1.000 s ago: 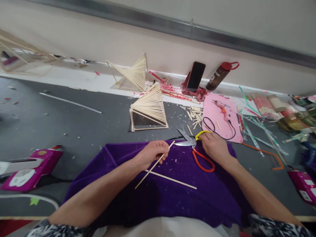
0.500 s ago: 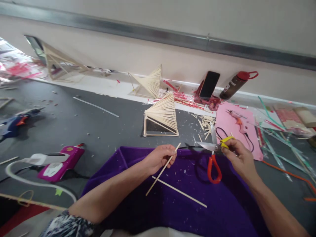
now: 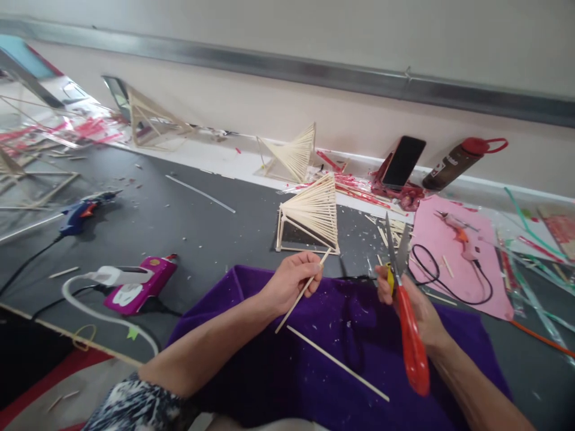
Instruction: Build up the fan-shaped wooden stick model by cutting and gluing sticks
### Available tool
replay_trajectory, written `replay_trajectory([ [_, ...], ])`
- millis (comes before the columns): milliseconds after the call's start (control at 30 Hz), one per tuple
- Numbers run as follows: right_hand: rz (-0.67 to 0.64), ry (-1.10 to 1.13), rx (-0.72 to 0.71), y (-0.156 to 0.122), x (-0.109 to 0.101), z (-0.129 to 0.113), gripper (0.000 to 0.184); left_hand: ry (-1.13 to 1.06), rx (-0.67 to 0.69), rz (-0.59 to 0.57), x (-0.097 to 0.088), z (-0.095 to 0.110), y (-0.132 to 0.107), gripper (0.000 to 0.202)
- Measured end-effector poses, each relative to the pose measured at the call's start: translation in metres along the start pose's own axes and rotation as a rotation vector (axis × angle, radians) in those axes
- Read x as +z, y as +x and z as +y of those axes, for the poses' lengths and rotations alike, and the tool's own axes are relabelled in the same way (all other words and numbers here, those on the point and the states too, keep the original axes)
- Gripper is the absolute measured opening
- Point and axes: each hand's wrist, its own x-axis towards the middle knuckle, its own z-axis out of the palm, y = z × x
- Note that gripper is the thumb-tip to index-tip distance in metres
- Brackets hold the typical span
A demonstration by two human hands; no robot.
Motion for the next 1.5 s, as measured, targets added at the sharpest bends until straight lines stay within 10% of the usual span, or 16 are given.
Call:
replay_trajectory([
  [367, -0.124, 0.330, 0.262, 0.000, 0.006, -0.001, 0.039, -0.002, -0.001, 0.059, -0.002, 0.009, -0.004, 0.017],
  [700, 0.026, 0.333, 0.177, 0.000, 0.010, -0.006, 0.044, 0.036, -0.038, 0.057, 0.011, 0.011, 0.000, 0.015],
  [1000, -0.029, -0.310, 0.014, -0.001, -0.026, -0.020, 0.042, 0.055, 0.001, -0.070, 0.056, 0.041, 0.019, 0.016],
  [1500, -0.117, -0.633, 0.089, 0.009, -0.012, -0.030, 0.034, 0.162, 0.050, -0.051, 0.047, 0.041, 0.026, 0.018],
])
